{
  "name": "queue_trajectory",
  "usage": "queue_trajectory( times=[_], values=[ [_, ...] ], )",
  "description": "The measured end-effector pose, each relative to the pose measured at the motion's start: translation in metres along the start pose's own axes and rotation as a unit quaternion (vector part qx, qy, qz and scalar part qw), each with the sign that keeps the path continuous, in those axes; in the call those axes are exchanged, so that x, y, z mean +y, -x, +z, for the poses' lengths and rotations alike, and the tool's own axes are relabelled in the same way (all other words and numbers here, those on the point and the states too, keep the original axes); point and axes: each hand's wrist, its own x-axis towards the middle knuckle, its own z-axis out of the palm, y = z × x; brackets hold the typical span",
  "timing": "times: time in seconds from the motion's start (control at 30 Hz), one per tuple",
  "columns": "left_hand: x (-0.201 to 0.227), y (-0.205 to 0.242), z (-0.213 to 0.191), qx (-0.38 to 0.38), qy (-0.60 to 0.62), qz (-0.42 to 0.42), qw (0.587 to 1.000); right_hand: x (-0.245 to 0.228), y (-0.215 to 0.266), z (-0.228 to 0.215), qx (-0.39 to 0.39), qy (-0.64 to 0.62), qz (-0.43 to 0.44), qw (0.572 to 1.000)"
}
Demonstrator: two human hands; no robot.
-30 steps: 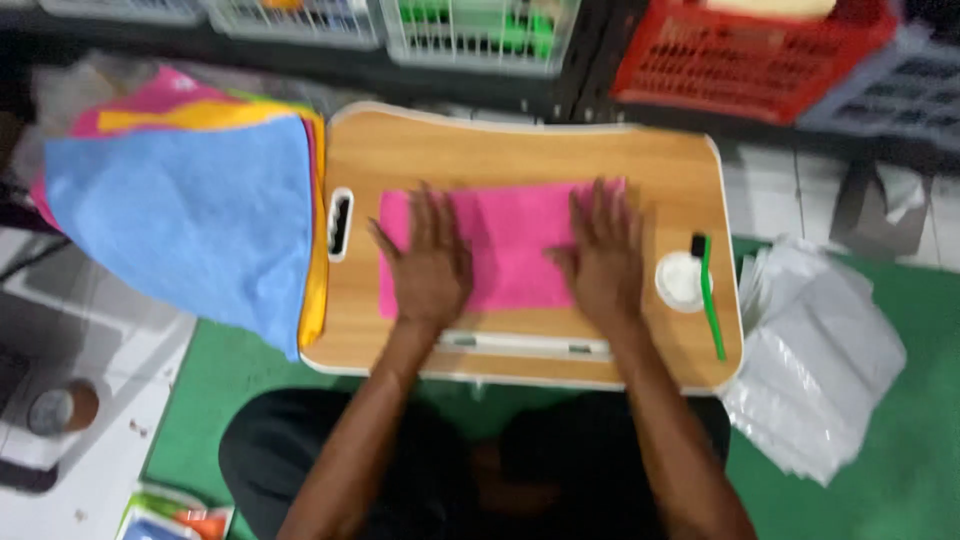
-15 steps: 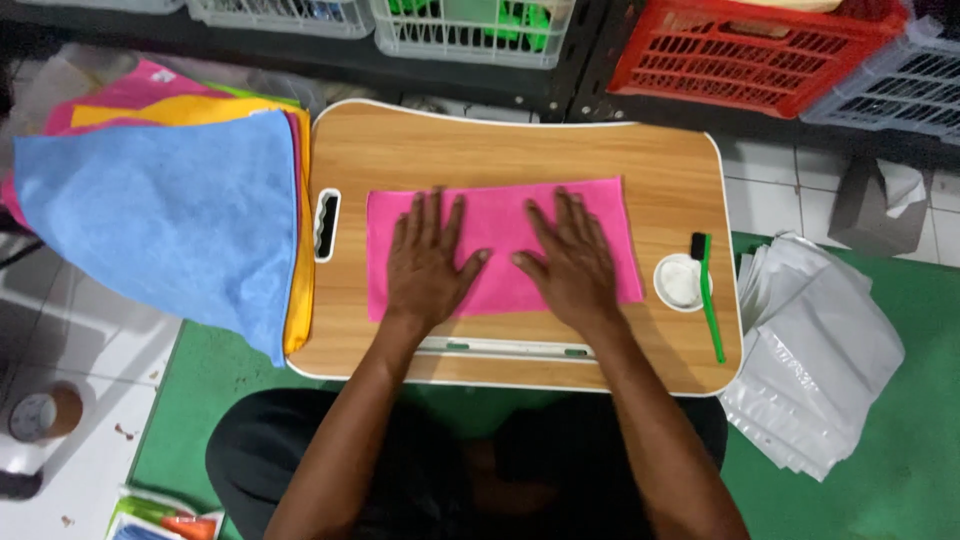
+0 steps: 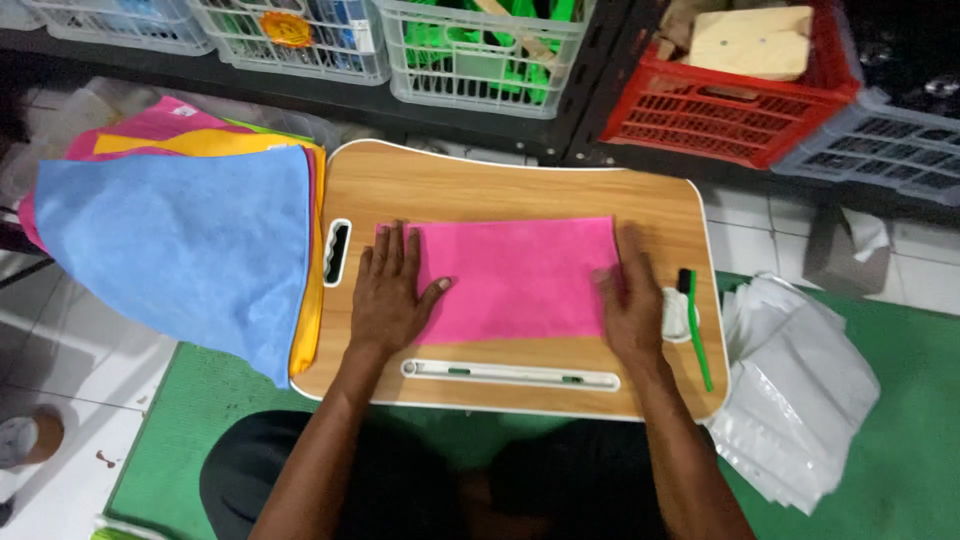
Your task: The person places a pink cloth on a small wooden table, brushes it with a green brush, flips it over, brushes the other side, then folds it into a small rectangle and places it on the table.
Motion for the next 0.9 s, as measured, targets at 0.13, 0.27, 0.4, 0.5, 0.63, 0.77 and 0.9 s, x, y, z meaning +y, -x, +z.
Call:
queue_trajectory(
  times=[0.13, 0.27, 0.4, 0.5, 0.63, 0.77, 0.9],
  values=[
    [-0.017, 0.005, -0.008, 0.092, 0.193, 0.033, 0.976, 0.018, 0.035, -0.018, 0.179, 0.207, 0.045, 0.961],
    [-0.037, 0.024, -0.003, 0.125, 0.211, 0.044, 0.968, 0.009, 0.054, -0.017, 0.094, 0.370, 0.145, 0.913],
    [-0.052, 0.026, 0.024, 0.138, 0.078, 0.037, 0.987, 0.045, 0.055, -0.008, 0.095, 0.455, 0.143, 0.874],
    [-0.049, 0.029, 0.021, 0.126, 0.088, 0.017, 0.988, 0.041, 0.058, -0.002, 0.090, 0.396, 0.175, 0.897],
    [-0.046, 0.030, 0.020, 0.114, 0.041, 0.013, 0.993, -0.001, 0.055, -0.002, 0.075, 0.355, 0.202, 0.910],
    [-0.047, 0.028, 0.028, 0.098, 0.016, 0.009, 0.995, 0.000, 0.054, 0.002, 0.066, 0.355, 0.265, 0.894],
    [-0.048, 0.029, 0.032, 0.102, 0.037, 0.004, 0.994, 0.005, 0.047, -0.003, 0.040, 0.314, 0.325, 0.891]
  ],
)
